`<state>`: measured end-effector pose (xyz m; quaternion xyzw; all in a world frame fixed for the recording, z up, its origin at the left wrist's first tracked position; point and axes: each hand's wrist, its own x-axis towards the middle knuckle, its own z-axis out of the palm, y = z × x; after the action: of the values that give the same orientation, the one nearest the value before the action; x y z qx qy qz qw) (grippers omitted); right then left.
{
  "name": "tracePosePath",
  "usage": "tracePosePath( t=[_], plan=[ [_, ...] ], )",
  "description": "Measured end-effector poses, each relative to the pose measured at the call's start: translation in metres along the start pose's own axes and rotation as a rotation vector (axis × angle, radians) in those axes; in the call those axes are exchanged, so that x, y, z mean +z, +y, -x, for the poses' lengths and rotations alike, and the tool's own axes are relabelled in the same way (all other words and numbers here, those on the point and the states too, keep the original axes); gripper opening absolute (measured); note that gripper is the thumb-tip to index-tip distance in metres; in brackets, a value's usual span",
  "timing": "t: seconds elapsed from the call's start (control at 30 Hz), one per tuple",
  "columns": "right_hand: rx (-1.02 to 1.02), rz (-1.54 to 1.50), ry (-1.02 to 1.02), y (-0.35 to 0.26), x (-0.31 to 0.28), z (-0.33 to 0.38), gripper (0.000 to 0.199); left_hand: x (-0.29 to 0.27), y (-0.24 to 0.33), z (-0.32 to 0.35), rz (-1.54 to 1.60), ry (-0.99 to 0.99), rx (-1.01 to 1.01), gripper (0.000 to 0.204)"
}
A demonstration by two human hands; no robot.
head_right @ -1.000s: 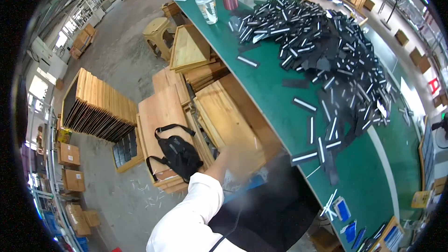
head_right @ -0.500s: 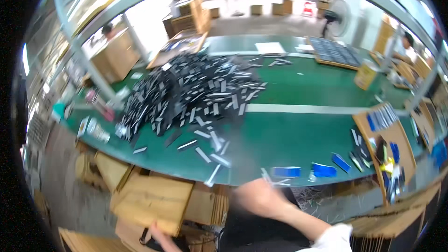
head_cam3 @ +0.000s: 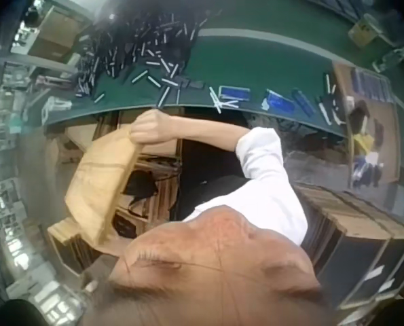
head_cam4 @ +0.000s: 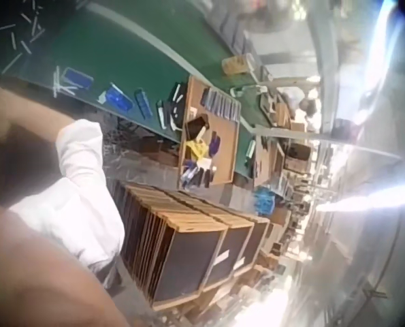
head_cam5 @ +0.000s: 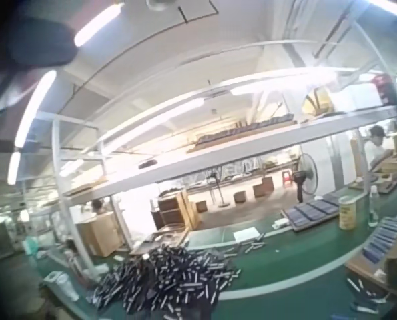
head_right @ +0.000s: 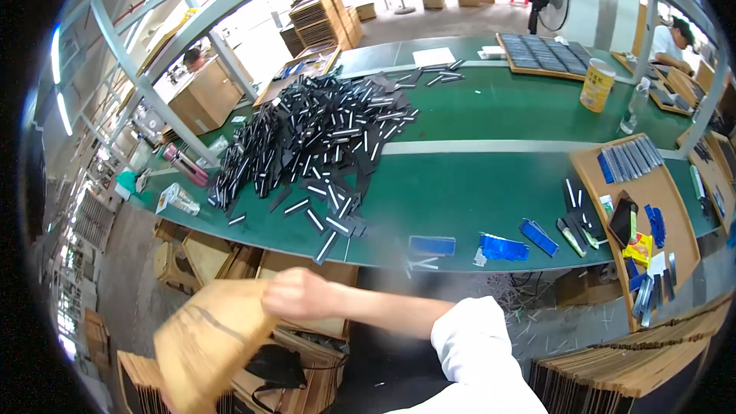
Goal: The person places a wooden board onto the workbench. They then pick up rectangular strips, peel the backing tape from them using a small utility blade, and attach the strips along the top edge of the board.
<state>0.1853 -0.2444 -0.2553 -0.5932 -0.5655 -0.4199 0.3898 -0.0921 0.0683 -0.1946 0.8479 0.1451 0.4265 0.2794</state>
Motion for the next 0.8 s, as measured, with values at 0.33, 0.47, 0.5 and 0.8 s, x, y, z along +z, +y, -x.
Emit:
tracePosePath(
  t=[0.33,0.47,0.5,0.8],
  plan=[
    [1.700,-0.427,0.717,0.000,-0.291,0.082,0.035,0.180,0.136,-0.058,0.262,-0.299,0.101,0.062],
    [1.766,-0.114,0.870,-0.047,-0.392,0.125,0.036,0.279,0.153,-0.073,0.439,-0.466,0.094,0.058],
    [1.791,-0.024,0.886,-0.055,-0.404,0.118,0.032,0.303,0.157,-0.074,0.449,-0.512,0.122,0.057],
    [2.059,0.220,0.837,-0.056,-0.470,0.161,0.041,0.473,0.237,-0.028,0.331,-0.880,0.756,0.045]
  ],
)
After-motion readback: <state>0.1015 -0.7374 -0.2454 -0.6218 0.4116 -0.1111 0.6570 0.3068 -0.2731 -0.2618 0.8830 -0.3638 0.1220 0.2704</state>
